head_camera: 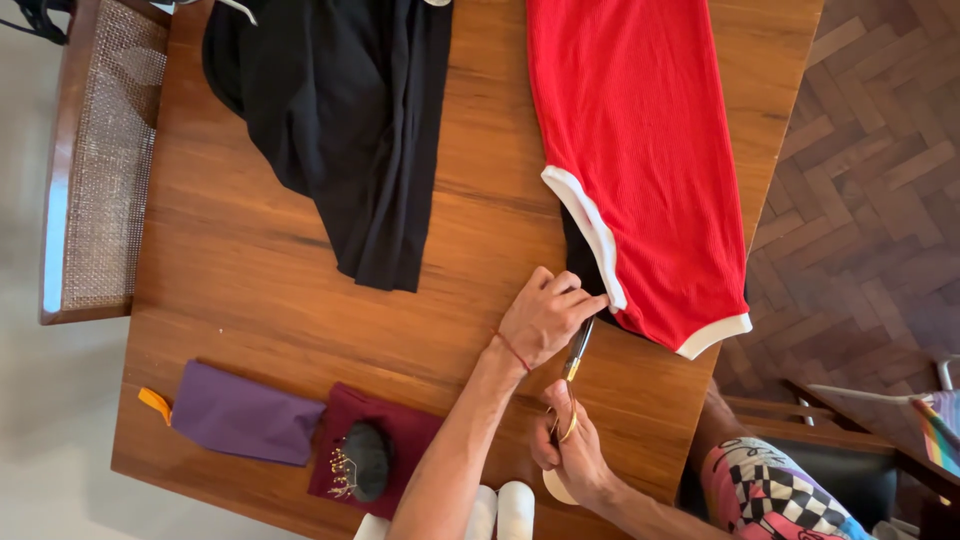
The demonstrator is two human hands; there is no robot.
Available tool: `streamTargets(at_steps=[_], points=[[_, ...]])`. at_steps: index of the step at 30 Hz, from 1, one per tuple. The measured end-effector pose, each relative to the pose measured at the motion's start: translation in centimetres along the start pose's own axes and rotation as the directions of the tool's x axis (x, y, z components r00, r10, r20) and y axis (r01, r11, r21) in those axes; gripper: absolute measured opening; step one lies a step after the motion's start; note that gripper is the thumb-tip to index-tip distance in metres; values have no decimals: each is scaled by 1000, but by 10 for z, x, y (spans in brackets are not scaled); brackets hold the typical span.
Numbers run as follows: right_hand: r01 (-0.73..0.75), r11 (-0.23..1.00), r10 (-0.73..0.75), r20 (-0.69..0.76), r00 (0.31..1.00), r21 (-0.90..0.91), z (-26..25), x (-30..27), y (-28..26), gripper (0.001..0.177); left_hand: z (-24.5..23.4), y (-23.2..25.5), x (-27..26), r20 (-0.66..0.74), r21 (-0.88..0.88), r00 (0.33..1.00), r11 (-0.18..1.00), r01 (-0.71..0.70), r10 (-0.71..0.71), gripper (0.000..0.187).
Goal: Measuring and cutting black fabric with scissors using a red and white garment as a template
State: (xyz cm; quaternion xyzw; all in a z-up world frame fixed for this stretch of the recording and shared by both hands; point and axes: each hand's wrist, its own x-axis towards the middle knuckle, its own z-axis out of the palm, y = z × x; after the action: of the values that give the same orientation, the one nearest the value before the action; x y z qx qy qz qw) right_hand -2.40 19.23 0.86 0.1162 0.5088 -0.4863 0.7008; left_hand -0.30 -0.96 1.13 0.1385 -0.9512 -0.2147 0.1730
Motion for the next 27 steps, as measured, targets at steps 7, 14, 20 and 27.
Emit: streamTargets(at_steps=[7, 14, 20, 27], points=[[-48, 998, 49, -45, 998, 30, 0, -1, -6, 58, 2, -1, 0, -15, -11, 1000, 1000, -2, 2, 27], [-24, 1000, 24, -40, 999, 13, -2, 3, -11, 57, 5, -1, 2, -55, -49, 998, 998, 32, -35, 39], [27, 999, -28, -27, 999, -38, -7, 5, -7, 55, 7, -2, 2, -32, -25, 999, 999, 41, -42, 41], [-40, 998, 38, -55, 998, -39, -13, 3, -15, 53, 10, -4, 2, -23, -23, 999, 999, 40, -40, 39]])
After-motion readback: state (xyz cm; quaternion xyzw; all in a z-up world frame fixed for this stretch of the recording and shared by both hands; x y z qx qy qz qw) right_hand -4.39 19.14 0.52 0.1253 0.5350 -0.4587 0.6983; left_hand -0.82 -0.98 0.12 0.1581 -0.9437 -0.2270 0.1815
